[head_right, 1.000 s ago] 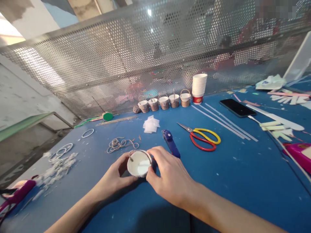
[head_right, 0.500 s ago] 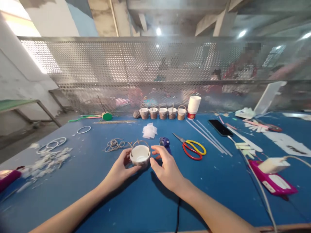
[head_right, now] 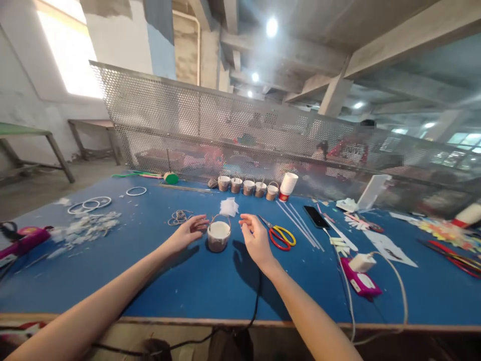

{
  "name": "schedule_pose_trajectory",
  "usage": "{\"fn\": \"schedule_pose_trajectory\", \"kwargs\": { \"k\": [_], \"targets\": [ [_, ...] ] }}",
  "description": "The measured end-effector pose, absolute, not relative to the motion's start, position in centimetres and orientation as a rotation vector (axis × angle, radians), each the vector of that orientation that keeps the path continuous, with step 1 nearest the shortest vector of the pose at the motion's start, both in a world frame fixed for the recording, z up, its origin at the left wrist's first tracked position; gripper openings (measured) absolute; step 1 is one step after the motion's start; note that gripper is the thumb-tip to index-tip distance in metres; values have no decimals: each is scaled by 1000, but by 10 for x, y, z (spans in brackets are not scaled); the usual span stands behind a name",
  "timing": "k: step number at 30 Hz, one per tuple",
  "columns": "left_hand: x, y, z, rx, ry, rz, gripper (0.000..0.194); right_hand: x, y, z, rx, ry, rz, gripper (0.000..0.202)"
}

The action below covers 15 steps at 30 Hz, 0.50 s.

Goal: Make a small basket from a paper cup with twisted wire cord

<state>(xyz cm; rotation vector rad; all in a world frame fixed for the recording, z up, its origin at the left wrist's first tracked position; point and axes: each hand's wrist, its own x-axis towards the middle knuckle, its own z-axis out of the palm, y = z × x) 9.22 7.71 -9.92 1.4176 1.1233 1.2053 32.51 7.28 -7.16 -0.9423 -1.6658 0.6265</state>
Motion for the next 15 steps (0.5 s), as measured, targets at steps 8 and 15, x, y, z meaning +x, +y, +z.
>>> {"fn": "schedule_pose_trajectory", "kwargs": {
  "k": [8,15],
  "targets": [
    [94,65,-82,1535,1010,1152,56,299,74,-79,-1065,-1630,641,37],
    [103,62,-85,1613,972,1165,50,287,76,-96,-1052,-1668,659,41]
  ]
}}
